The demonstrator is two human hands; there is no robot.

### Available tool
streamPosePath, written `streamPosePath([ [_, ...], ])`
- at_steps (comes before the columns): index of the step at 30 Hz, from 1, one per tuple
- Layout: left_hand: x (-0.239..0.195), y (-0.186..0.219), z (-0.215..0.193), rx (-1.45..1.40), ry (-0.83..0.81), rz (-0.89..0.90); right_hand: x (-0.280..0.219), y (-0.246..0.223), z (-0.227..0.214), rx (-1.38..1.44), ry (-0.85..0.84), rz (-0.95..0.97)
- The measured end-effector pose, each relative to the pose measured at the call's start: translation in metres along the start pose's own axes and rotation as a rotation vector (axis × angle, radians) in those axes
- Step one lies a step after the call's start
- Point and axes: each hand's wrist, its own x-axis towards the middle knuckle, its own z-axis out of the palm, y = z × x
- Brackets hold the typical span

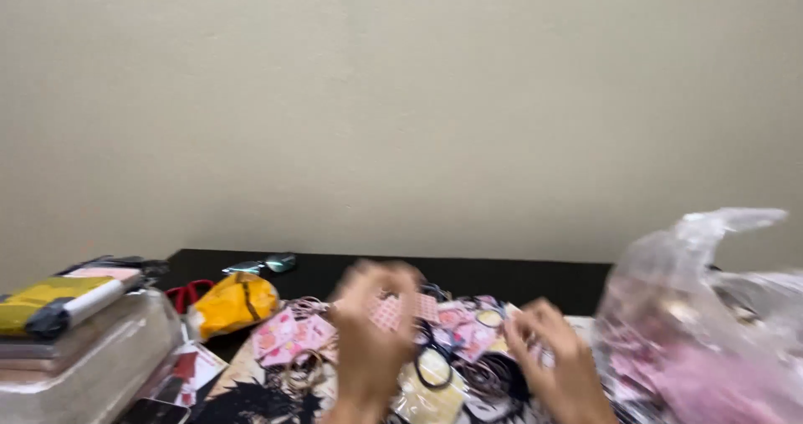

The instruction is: The person assembles small hair accessories by attaching patterned paper tags to hair ties. They pick up a hair tie and a tag, then wrap the tag around the tie to secure it. This process is repeated with different colored hair ties and tags throughout the clip.

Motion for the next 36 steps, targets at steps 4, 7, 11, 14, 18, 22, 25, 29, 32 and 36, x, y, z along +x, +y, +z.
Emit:
streamPosePath([
  [4, -0.077, -0.068, 0.023, 0.380, -0.566, 0.171, -0.034, 0.067, 0.020, -0.405, -0.134, -0.208],
  [7, -0.079, -0.065, 0.024, 0.404, -0.932, -0.154, -0.022, 0.021, 0.012, -0.441, -0.326, 0.098],
  [11, -0.089, -0.082, 0.030, 0.428, -0.932, -0.069, -0.019, 0.026, 0.015, -0.393, -0.438, 0.170],
  [14, -0.091, -0.077, 0.027, 0.445, -0.911, -0.087, -0.025, 0.023, 0.013, -0.380, -0.565, 0.241],
  [18, -0.092, -0.074, 0.023, 0.397, -0.862, -0.028, -0.023, 0.018, 0.012, -0.359, -0.513, 0.160],
  [22, -0.099, -0.070, 0.023, 0.407, -0.757, 0.071, -0.026, 0.017, 0.011, -0.336, -0.455, 0.042],
  [25, -0.093, -0.065, 0.022, 0.390, -0.818, 0.029, -0.021, 0.001, 0.010, -0.306, -0.419, 0.059],
  [29, -0.094, -0.066, 0.021, 0.397, -0.795, 0.053, -0.022, 0.002, 0.011, -0.314, -0.422, 0.046],
  [32, -0.092, -0.068, 0.023, 0.399, -0.811, 0.037, -0.022, 0.003, 0.009, -0.327, -0.438, 0.068],
  [36, -0.092, -0.071, 0.025, 0.375, -0.794, 0.069, -0.024, 0.008, 0.006, -0.345, -0.438, 0.033],
])
